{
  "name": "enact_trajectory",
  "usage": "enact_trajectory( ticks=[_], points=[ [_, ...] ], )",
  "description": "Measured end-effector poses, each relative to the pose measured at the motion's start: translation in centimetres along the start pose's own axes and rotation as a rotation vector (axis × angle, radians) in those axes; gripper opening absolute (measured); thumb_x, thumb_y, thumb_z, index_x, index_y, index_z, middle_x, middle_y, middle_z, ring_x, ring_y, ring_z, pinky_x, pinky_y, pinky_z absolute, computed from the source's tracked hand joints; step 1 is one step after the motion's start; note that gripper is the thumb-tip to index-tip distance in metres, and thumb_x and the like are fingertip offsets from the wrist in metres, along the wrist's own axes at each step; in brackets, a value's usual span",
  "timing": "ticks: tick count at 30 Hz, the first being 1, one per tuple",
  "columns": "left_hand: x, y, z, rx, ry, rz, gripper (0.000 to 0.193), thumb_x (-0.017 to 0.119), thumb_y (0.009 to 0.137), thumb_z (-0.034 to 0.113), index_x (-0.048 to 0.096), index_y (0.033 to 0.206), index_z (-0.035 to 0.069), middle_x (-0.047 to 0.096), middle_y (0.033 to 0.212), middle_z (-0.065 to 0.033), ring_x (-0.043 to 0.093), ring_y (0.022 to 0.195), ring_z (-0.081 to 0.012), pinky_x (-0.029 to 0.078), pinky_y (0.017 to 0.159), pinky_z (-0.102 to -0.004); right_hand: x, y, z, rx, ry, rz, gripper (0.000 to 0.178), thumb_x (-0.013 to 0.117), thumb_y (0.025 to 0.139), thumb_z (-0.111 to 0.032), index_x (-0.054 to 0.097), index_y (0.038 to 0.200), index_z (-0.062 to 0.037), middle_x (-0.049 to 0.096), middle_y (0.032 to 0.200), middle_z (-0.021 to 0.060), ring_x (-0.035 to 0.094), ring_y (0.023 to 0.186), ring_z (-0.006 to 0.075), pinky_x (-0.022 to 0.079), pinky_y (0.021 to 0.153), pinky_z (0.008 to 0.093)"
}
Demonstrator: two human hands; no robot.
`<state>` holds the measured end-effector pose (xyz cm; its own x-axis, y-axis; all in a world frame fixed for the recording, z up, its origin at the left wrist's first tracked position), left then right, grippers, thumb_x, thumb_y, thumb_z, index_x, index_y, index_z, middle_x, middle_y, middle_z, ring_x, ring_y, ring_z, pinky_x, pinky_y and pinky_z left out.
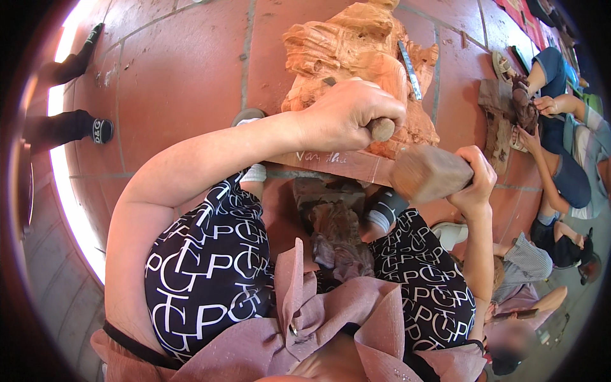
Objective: The person carves a wooden sculpture using a chisel and mallet. They repeatedly strike the chisel to shape the wood, focusing on refining the surface details.
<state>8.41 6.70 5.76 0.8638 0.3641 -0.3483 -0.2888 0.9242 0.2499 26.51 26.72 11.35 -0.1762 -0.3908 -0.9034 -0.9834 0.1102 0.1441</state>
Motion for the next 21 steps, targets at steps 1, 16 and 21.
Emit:
enact_trajectory(
  ticks=[1, 16, 21],
  points=[
    [0.0, 0.0, -0.1, 0.008, -0.01, 0.039, 0.022, 0.065, 0.066, -0.002, 0.058, 0.084, 0.008, 0.059, 0.072, -0.0116, 0.06, 0.075, -0.0343, 0.045, 0.064, -0.0416, 0.2, 0.3, -0.4, 0.025, -0.039, -0.023, 0.037, 0.075, 0.055, -0.001, 0.059, 0.088, -0.0047, 0.059, 0.077, 0.0108, 0.059, 0.067, 0.0281, 0.049, 0.064, 0.0309],
    [-1.0, -0.5, 0.2, -0.021, -0.136, 0.095, 0.018, 0.061, 0.064, -0.003, 0.06, 0.077, 0.009, 0.063, 0.071, -0.0078, 0.063, 0.074, -0.0317, 0.046, 0.064, -0.0409, -0.4, 1.0, -2.0, 0.187, -0.022, -0.15, 0.037, 0.075, 0.061, -0.006, 0.06, 0.094, -0.004, 0.062, 0.078, 0.0139, 0.065, 0.071, 0.0311, 0.051, 0.067, 0.0341],
    [-0.9, -0.3, 0.0, -0.012, -0.051, 0.038, 0.019, 0.061, 0.063, -0.003, 0.06, 0.077, 0.01, 0.062, 0.072, -0.0094, 0.062, 0.075, -0.0339, 0.045, 0.063, -0.0413, -0.6, 0.7, -1.9, 0.023, 0.043, -0.089, 0.033, 0.075, 0.061, -0.003, 0.059, 0.09, -0.0051, 0.062, 0.076, 0.0134, 0.064, 0.07, 0.0294, 0.051, 0.066, 0.0341]
  ],
)
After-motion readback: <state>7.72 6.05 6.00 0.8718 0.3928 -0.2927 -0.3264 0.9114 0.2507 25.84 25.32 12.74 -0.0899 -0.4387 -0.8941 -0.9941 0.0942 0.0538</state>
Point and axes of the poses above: each hand's wrist, its own y-axis towards the middle knuckle, its own x-axis out of the palm, z = x × y, the point moved 2 cm from there along y, towards the middle knuckle
